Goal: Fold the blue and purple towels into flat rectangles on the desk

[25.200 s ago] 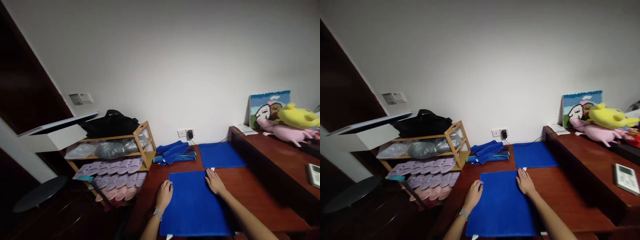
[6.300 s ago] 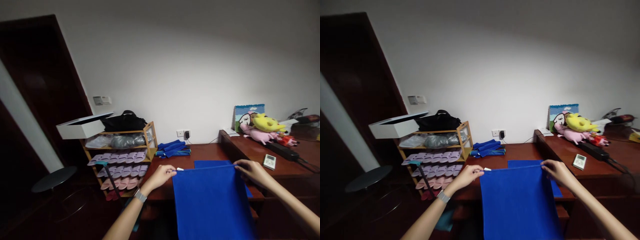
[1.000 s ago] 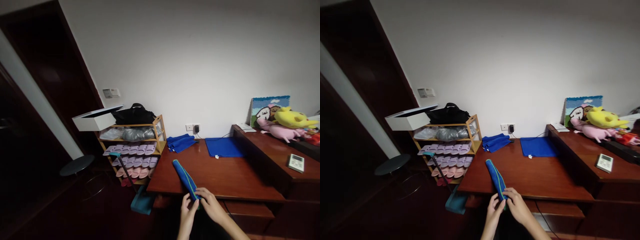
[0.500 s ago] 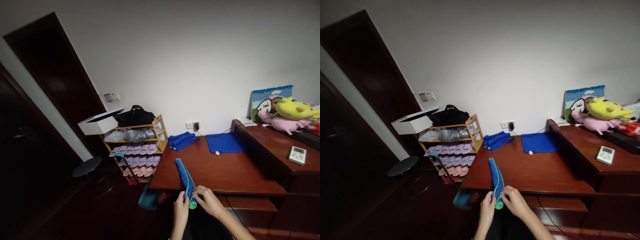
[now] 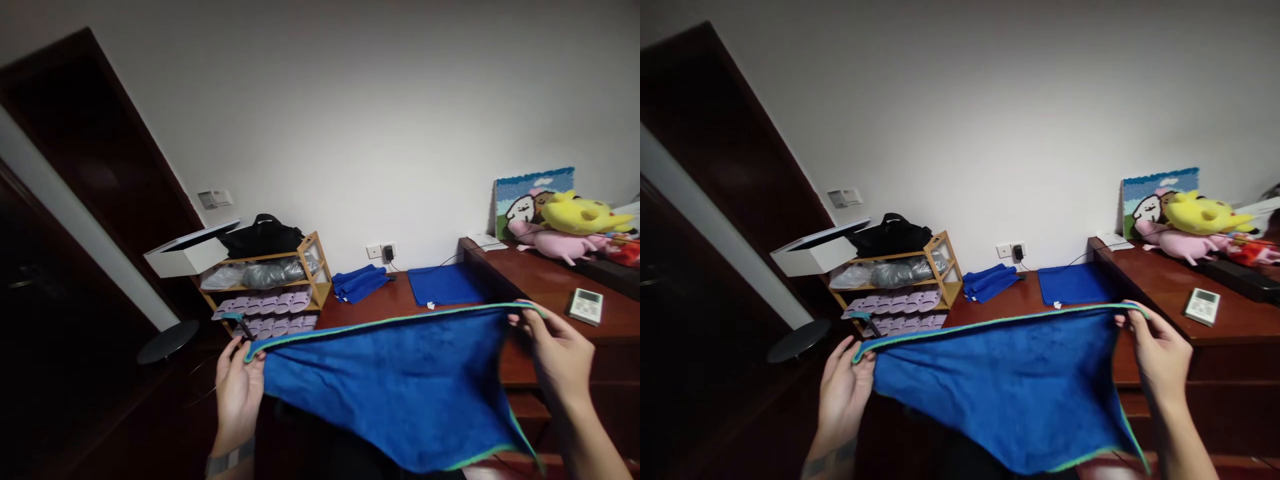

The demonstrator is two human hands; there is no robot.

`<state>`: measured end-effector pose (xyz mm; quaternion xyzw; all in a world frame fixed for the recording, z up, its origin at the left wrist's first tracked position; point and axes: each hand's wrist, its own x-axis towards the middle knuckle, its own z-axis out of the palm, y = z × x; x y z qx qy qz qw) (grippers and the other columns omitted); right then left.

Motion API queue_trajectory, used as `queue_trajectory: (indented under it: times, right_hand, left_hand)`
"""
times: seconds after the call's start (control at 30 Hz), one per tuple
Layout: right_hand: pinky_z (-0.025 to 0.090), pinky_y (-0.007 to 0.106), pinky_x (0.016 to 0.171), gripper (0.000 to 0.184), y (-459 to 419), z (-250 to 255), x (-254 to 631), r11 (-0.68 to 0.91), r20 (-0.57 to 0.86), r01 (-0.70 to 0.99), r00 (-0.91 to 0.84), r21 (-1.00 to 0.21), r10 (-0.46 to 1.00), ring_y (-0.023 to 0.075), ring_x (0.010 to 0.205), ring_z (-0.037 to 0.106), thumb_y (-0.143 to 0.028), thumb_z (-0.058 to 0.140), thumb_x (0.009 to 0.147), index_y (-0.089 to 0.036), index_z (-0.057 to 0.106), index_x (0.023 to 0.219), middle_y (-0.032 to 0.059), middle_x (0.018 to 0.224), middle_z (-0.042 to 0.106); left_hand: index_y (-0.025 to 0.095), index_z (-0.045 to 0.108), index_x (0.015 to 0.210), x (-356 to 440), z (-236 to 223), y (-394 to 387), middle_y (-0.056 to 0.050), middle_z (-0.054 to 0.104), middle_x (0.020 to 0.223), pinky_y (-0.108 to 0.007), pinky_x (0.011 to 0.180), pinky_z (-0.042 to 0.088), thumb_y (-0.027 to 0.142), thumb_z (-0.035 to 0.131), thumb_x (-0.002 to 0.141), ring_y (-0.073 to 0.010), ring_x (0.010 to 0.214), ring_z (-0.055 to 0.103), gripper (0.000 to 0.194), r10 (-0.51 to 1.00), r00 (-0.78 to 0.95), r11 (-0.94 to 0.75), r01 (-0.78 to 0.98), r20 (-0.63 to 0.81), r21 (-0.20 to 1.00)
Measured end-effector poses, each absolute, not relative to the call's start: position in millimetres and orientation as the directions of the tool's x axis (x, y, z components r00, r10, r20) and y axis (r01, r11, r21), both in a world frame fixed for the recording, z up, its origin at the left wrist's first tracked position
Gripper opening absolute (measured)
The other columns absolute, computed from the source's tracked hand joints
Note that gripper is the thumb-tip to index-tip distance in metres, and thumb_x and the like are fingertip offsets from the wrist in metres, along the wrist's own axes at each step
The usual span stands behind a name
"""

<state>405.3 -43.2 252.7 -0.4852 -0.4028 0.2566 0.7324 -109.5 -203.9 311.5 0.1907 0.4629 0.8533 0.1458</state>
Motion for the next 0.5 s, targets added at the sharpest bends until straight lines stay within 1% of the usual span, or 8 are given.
queue_trajectory:
  times: [0.07, 0.13, 0.2, 0.27, 0.37, 0.43, 0.5]
  right_hand:
    - [0.060, 0.040, 0.094, 0.052, -57.0, 267.4, 400.2, 0.383, 0.292, -0.039, 0.576, -0.923, 0.764, 0.0232, 0.085, 0.076, -0.058, 0.078, 0.078, -0.018, 0.078, 0.113, 0.0071, 0.093, 0.079]
    - [0.060, 0.042, 0.097, 0.052, -67.0, 278.2, 399.6, 0.379, 0.289, -0.032, 0.588, -0.925, 0.755, 0.0251, 0.088, 0.076, -0.057, 0.080, 0.076, -0.019, 0.079, 0.112, 0.0078, 0.097, 0.080]
    - [0.059, 0.044, 0.099, 0.051, -74.1, 285.0, 404.2, 0.380, 0.303, 0.002, 0.608, -0.925, 0.734, 0.0276, 0.094, 0.076, -0.056, 0.080, 0.075, -0.021, 0.079, 0.112, 0.0079, 0.102, 0.080]
    - [0.057, 0.046, 0.102, 0.050, -80.2, 289.7, 409.7, 0.382, 0.326, 0.052, 0.635, -0.923, 0.700, 0.0302, 0.101, 0.074, -0.056, 0.080, 0.077, -0.024, 0.078, 0.115, 0.0073, 0.106, 0.079]
    - [0.055, 0.051, 0.105, 0.051, -90.5, 297.6, 412.8, 0.375, 0.354, 0.116, 0.658, -0.920, 0.664, 0.0335, 0.106, 0.073, -0.056, 0.079, 0.077, -0.026, 0.077, 0.118, 0.0078, 0.110, 0.079]
    - [0.055, 0.056, 0.104, 0.054, -97.8, 303.5, 412.9, 0.361, 0.352, 0.131, 0.663, -0.923, 0.660, 0.0361, 0.105, 0.073, -0.058, 0.077, 0.077, -0.025, 0.077, 0.121, 0.0093, 0.112, 0.078]
    - [0.055, 0.059, 0.103, 0.056, -103.6, 307.4, 416.6, 0.352, 0.378, 0.181, 0.666, -0.918, 0.643, 0.0381, 0.108, 0.071, -0.060, 0.074, 0.080, -0.025, 0.075, 0.123, 0.0106, 0.116, 0.076]
  left_hand:
    - [0.022, 0.071, 0.102, -95.1, 320.4, -203.6, 0.001, 0.067, 0.085, -0.016, 0.067, 0.057, 0.013, 0.074, 0.077, -0.0089, 0.070, 0.064, 0.027, 0.425, -0.884, -0.576, -0.100, 0.193, 0.812]
    - [0.018, 0.073, 0.096, -87.5, 324.0, -202.1, 0.000, 0.068, 0.086, -0.015, 0.072, 0.058, 0.011, 0.071, 0.080, -0.0087, 0.074, 0.065, 0.017, 0.424, -0.888, -0.591, -0.124, 0.176, 0.797]
    - [0.015, 0.073, 0.090, -86.7, 324.5, -201.7, -0.002, 0.070, 0.087, -0.015, 0.076, 0.060, 0.009, 0.069, 0.082, -0.0094, 0.077, 0.067, 0.011, 0.429, -0.890, -0.592, -0.150, 0.152, 0.792]
    - [0.015, 0.073, 0.086, -87.8, 324.2, -202.7, -0.002, 0.071, 0.088, -0.017, 0.081, 0.061, 0.008, 0.069, 0.082, -0.0109, 0.082, 0.069, 0.009, 0.441, -0.888, -0.589, -0.176, 0.131, 0.789]
    - [0.016, 0.074, 0.088, -84.2, 325.8, -206.8, -0.003, 0.073, 0.093, -0.022, 0.090, 0.061, 0.013, 0.071, 0.083, -0.0140, 0.093, 0.071, 0.007, 0.475, -0.861, -0.583, -0.156, 0.180, 0.797]
    - [0.017, 0.073, 0.099, -78.7, 328.7, -211.4, -0.002, 0.074, 0.094, -0.022, 0.092, 0.059, 0.015, 0.077, 0.078, -0.0153, 0.095, 0.072, 0.021, 0.521, -0.816, -0.550, -0.096, 0.251, 0.830]
    - [0.018, 0.071, 0.108, -74.3, 332.3, -218.0, -0.001, 0.075, 0.091, -0.020, 0.090, 0.059, 0.013, 0.084, 0.071, -0.0151, 0.091, 0.073, 0.040, 0.553, -0.778, -0.502, -0.025, 0.298, 0.865]
